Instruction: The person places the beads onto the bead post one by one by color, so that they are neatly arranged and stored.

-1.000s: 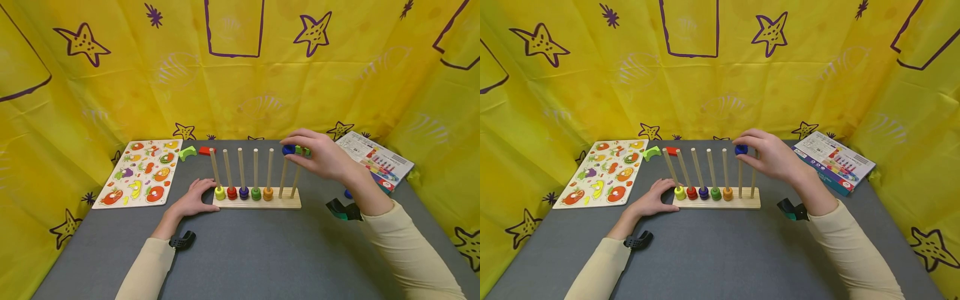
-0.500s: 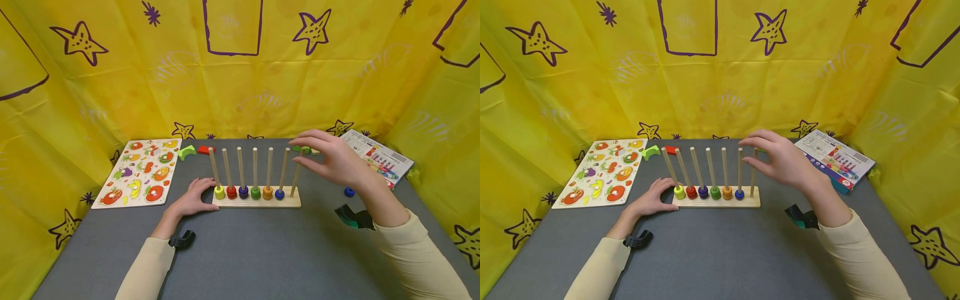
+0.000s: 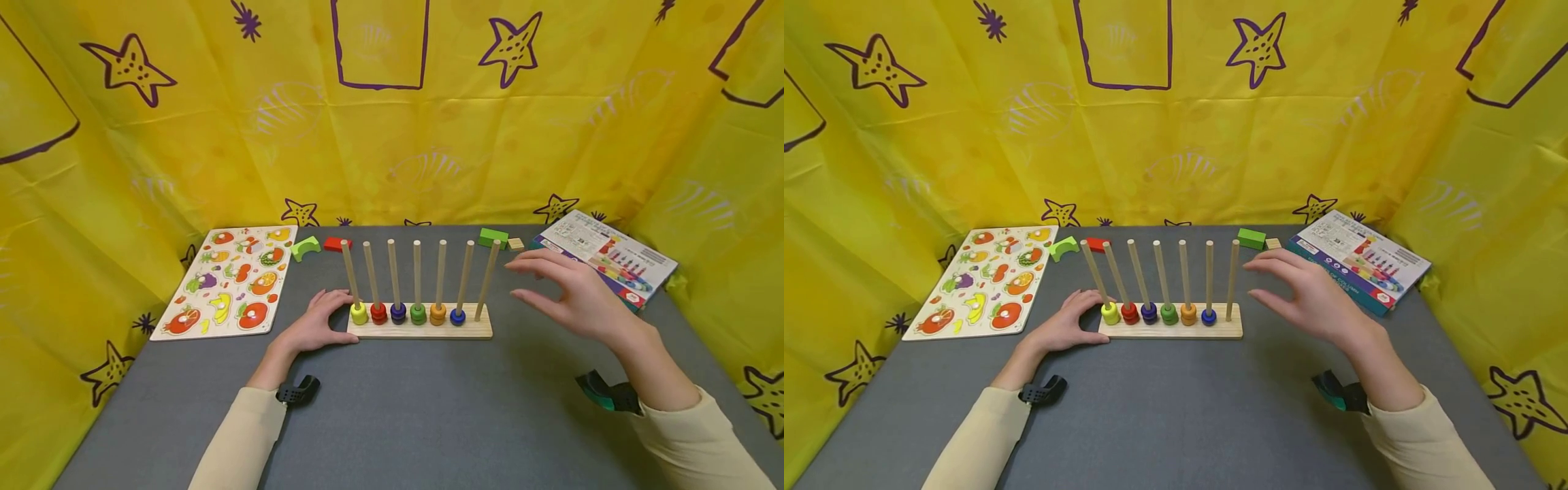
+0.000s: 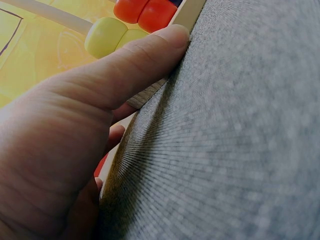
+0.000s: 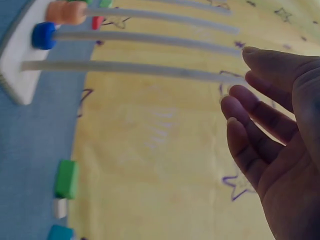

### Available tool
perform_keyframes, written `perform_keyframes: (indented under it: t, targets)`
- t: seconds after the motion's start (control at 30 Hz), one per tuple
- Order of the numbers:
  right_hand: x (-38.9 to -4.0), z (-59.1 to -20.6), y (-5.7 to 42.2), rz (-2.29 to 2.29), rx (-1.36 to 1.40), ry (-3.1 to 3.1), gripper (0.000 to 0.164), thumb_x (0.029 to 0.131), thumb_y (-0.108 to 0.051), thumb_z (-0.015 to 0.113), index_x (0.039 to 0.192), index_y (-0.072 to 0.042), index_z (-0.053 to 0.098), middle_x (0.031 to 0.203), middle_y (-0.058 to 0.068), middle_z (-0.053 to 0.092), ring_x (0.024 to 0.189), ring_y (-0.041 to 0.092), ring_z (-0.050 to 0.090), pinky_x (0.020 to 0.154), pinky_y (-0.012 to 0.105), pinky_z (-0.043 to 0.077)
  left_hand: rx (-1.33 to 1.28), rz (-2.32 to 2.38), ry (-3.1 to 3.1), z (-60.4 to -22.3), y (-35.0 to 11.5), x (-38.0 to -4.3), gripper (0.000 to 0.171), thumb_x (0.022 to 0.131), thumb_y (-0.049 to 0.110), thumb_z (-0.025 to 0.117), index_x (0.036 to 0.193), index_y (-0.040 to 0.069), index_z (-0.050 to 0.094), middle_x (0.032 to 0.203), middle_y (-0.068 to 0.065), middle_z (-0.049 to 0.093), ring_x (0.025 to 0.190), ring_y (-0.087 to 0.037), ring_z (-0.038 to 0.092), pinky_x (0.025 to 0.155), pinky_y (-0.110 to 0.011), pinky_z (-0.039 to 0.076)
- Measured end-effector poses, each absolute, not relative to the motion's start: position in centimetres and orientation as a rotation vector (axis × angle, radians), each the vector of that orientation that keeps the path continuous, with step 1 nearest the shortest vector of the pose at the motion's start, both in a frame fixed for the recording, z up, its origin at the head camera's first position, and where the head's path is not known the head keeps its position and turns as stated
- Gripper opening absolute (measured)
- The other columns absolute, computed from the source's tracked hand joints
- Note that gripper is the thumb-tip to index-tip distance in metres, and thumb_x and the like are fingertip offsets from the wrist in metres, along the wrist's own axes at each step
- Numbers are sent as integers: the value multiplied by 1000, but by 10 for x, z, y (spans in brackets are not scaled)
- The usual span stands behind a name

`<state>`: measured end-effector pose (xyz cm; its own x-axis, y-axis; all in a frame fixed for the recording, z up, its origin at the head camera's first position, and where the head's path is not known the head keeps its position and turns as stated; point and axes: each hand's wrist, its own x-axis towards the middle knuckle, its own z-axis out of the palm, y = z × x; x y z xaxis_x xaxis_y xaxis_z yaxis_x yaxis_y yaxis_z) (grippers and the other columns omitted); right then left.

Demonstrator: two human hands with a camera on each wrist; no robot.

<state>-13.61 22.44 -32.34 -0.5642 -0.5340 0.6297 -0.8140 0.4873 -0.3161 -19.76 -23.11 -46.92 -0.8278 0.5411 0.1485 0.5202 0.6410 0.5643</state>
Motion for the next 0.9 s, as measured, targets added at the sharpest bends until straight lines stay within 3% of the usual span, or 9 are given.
perform_keyframes:
  t: [0.1, 0.17, 0.47, 0.63, 0.8, 0.9]
  targets:
    - [-135, -334, 231, 844, 1066, -2355, 48, 75, 5, 85, 119, -8, 71, 115, 2, 68, 98, 14, 62, 87, 12, 46, 903, 945, 2816, -469, -231, -198, 73, 79, 35, 87, 136, 0, 57, 143, -21, 50, 138, -38, 39, 119, -58, 8]
    - [-135, -343, 235, 831, 1037, -2389, 54, 70, 9, 86, 119, -9, 71, 114, 1, 68, 97, 14, 62, 87, 11, 45, 899, 943, 2815, -469, -231, -198, 74, 79, 35, 87, 136, 0, 57, 144, -21, 50, 138, -37, 39, 119, -58, 7]
    - [-144, -376, 264, 787, 880, -2509, 48, 76, 2, 86, 120, -9, 70, 111, 1, 67, 92, 14, 61, 76, 15, 49, 916, 952, 2809, -466, -229, -198, 73, 79, 34, 87, 136, 0, 57, 143, -20, 51, 138, -37, 39, 119, -57, 7]
    - [-154, -392, 283, 764, 808, -2581, 43, 81, -1, 84, 121, -8, 69, 111, 3, 67, 92, 15, 61, 76, 17, 51, 912, 934, 2812, -468, -230, -198, 73, 79, 34, 87, 136, 1, 57, 144, -19, 50, 139, -36, 39, 119, -57, 7]
    - [-163, -407, 301, 749, 787, -2578, 43, 79, 1, 84, 119, -6, 69, 109, 7, 69, 91, 13, 61, 78, 13, 47, 922, 938, 2813, -468, -231, -197, 73, 79, 34, 87, 136, -1, 57, 143, -20, 51, 138, -37, 40, 119, -57, 7]
    - [-166, -413, 309, 744, 780, -2578, 43, 79, 1, 84, 119, -4, 69, 109, 10, 69, 91, 18, 62, 78, 13, 47, 913, 934, 2811, -468, -230, -197, 74, 79, 33, 87, 136, -1, 56, 143, -20, 51, 138, -36, 40, 119, -57, 7]
